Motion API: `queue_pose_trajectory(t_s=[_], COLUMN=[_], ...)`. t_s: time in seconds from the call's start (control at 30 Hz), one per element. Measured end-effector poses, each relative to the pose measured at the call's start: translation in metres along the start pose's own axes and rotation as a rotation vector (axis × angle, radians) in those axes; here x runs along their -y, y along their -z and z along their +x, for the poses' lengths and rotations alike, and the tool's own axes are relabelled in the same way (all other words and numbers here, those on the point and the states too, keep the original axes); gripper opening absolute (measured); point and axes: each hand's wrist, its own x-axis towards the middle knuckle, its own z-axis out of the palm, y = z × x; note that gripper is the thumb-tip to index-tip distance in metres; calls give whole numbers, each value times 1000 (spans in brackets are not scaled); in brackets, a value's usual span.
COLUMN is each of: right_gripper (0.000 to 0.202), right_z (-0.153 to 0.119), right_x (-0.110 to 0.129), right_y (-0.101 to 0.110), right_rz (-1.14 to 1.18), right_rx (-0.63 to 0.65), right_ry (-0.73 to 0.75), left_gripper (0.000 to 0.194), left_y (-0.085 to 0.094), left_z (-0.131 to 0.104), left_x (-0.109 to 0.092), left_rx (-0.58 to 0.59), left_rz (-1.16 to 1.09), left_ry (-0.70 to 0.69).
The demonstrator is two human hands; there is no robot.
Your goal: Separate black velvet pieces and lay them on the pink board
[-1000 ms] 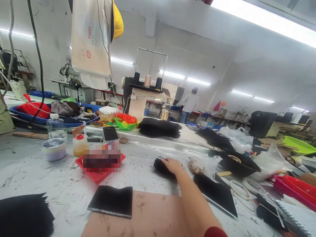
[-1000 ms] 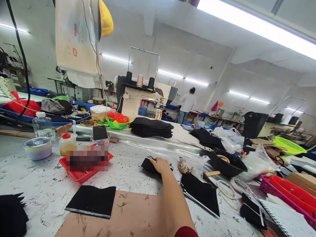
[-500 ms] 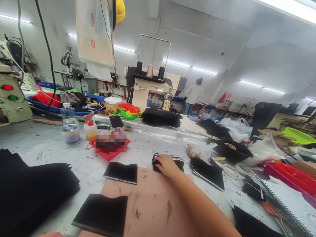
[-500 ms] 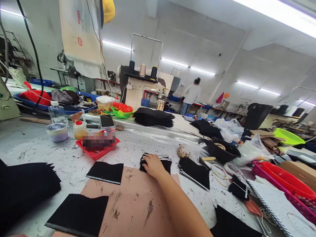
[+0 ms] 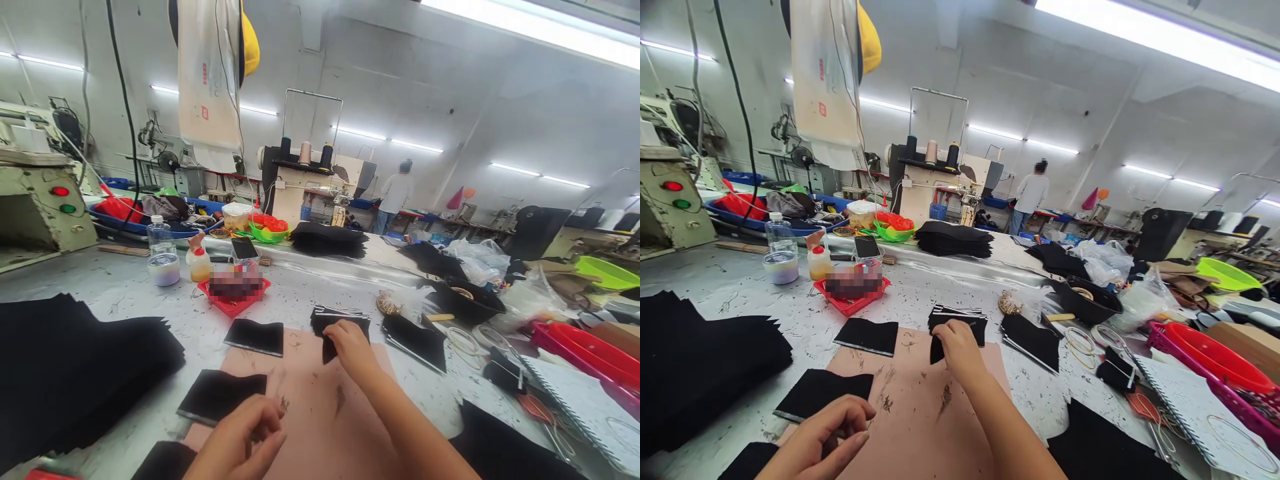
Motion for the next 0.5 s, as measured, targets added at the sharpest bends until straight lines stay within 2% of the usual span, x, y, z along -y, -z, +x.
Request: queue_pose_trajectory(t_s=[0.1,0.23,0.37,0.5], right_gripper=[24,9,9,8], right_z=[-49,-101,-123,-133], right_x=[36,68,71,67], right_y=[32,60,71,75], right_rz=[173,565,636,509], right_rx=[29,49,10,-60], right_ry=[35,-159,-240,-219], left_gripper=[23,27,25,21], left_y=[-27,-60,-81,-91], left_z=[5,6,5,1], left_x=[-11,-26,-34,-37], left_rx=[12,200,280,275], left_rz=[-94,-363,-458,-267], left_ry=[72,187,228,92])
